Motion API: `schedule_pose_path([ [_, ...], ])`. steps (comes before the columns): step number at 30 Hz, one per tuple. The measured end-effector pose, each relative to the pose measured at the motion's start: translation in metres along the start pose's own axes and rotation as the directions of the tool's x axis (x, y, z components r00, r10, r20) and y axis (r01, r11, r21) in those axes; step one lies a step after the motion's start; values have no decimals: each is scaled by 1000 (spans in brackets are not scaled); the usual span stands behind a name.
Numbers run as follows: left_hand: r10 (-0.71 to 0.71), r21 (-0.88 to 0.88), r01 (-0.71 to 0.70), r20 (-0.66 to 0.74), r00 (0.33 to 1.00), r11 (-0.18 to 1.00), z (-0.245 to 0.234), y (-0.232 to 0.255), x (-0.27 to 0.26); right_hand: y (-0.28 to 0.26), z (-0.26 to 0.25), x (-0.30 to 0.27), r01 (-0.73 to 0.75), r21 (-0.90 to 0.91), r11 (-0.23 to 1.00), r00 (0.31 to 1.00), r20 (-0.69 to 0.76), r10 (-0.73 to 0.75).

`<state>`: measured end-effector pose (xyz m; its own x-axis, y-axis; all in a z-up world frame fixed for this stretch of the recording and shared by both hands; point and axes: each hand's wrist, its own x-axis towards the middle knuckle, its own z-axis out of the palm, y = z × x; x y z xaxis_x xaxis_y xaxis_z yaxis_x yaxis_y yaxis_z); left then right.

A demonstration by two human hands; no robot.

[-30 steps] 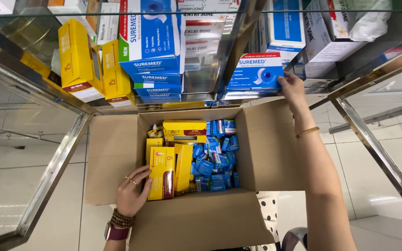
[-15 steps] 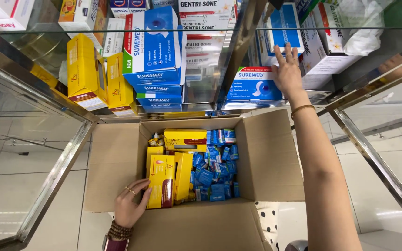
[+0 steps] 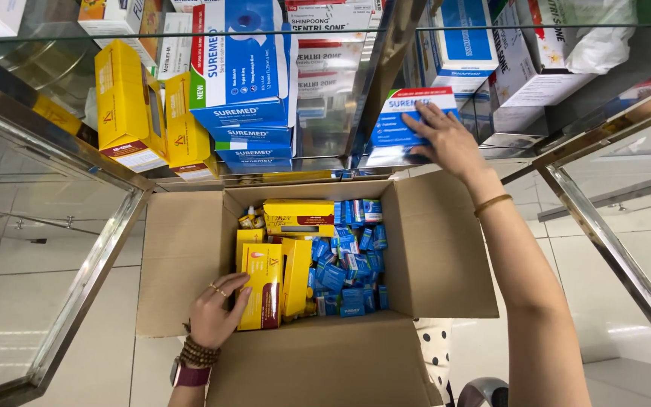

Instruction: Sorting and organizing small boxes of medical supplies from a large shipping box into smaller containers.

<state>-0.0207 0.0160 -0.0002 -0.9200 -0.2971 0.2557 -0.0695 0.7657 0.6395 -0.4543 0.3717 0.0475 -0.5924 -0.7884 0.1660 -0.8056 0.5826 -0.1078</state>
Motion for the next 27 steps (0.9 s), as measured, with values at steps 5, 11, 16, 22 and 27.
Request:
schedule_pose_path([
  [5, 23, -4, -23, -32, 999, 1000, -7, 2, 2, -4, -9, 4, -67, 30, 997, 998, -3, 67],
  [11, 17, 12, -17, -53, 998, 1000, -15, -2, 1, -21, -15, -6, -35, -43, 998, 996, -85, 31],
  [16, 58, -4, -59, -119, 991, 998, -24, 8, 20, -100, -43, -15, -26, 17, 999, 907, -420, 31],
  [22, 160, -53, -163, -60, 985, 985, -21, 32, 39, -193, -49, 48, 312, -108, 944, 800, -506, -322],
  [27, 104, -17, -105, -61, 993, 994, -27, 41, 36, -221, -50, 128, 299, -60, 952, 810, -512, -286],
])
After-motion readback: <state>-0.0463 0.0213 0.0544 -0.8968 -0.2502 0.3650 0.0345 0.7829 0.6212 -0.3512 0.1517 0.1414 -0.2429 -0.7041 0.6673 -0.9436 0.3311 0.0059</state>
